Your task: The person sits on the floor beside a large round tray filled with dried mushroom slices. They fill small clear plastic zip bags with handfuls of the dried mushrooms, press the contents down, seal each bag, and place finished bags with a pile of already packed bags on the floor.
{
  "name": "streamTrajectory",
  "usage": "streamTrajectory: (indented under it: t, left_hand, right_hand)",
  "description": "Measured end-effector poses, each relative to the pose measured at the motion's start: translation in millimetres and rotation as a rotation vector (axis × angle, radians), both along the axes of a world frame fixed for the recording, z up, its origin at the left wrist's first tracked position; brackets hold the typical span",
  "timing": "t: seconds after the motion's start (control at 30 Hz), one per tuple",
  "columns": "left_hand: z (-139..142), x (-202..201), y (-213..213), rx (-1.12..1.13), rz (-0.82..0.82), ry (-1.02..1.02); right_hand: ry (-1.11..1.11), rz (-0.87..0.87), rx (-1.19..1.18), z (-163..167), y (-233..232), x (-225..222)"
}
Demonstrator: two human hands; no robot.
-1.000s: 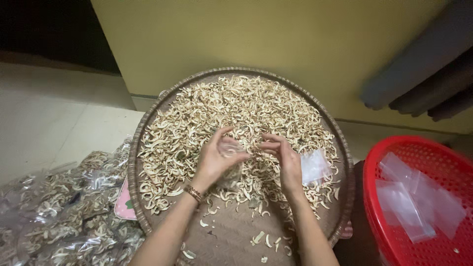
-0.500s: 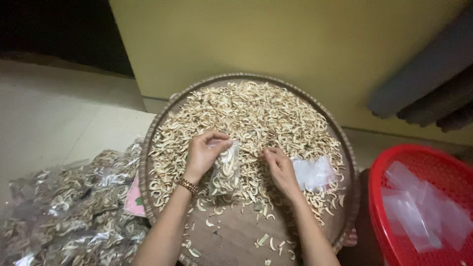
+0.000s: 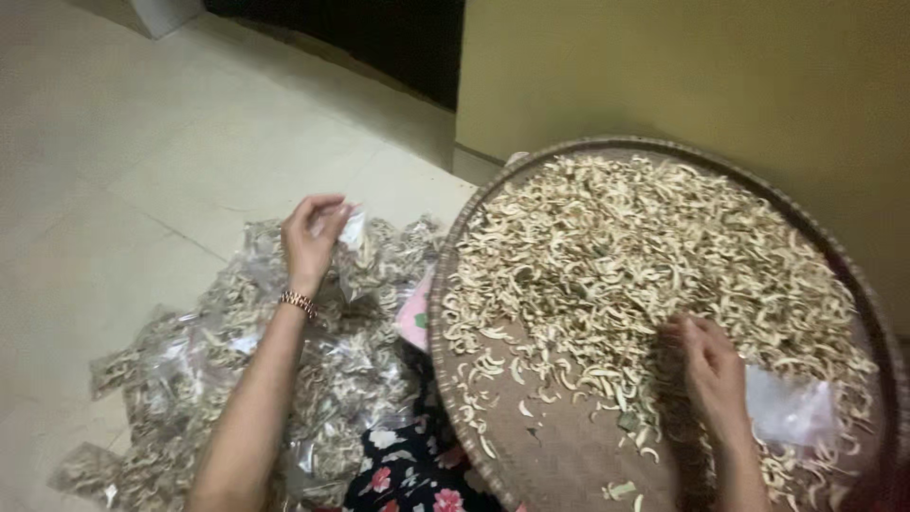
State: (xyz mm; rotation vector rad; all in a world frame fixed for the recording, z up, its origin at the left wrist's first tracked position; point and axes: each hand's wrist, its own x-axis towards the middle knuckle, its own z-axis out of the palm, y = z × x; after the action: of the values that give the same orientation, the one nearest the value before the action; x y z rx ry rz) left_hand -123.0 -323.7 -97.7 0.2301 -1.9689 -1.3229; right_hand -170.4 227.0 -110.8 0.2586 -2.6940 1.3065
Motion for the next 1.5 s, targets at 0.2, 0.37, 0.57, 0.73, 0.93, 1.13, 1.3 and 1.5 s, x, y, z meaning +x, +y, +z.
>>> streamTrajectory:
  t: [0.2,0.37,0.57,0.73,0.93,1.13,1.3,1.5]
  left_hand:
    - [-75,35,-46,0.443,0.346,-0.082]
    - [-84,41,-40,-0.023,0.464,-0.209]
    - [-78,32,-12,-0.398,0.456,-0.421]
    - [-33,-11,53,-0.293,0.069,-0.175]
    - [56,-51,212,-0.231,-0.461,-0.009]
    - [83,-64,364,-0.27,-0.83,-0.095]
    - [60,-68,408,-0.19,-0.964,-0.2]
    - [25,-70,400,-0.264,-0.984,-0.14]
  right_hand:
    - [0.01,0.029,-0.037,5,-15,6]
    - [-0.02,-0.042,-0.032,12,-18,9]
    - [0.155,-0.051,0.087,21,7,8]
    - [0.309,-0.359,0.025,32,88,2]
    - [0.127,-0.529,0.128,37,146,6]
    - [-0.144,-0.267,0.367,57,113,7]
    - [-0.33,-0.259,0.451,64,113,13]
    - [-0.269,-0.466,0.252,50,127,5]
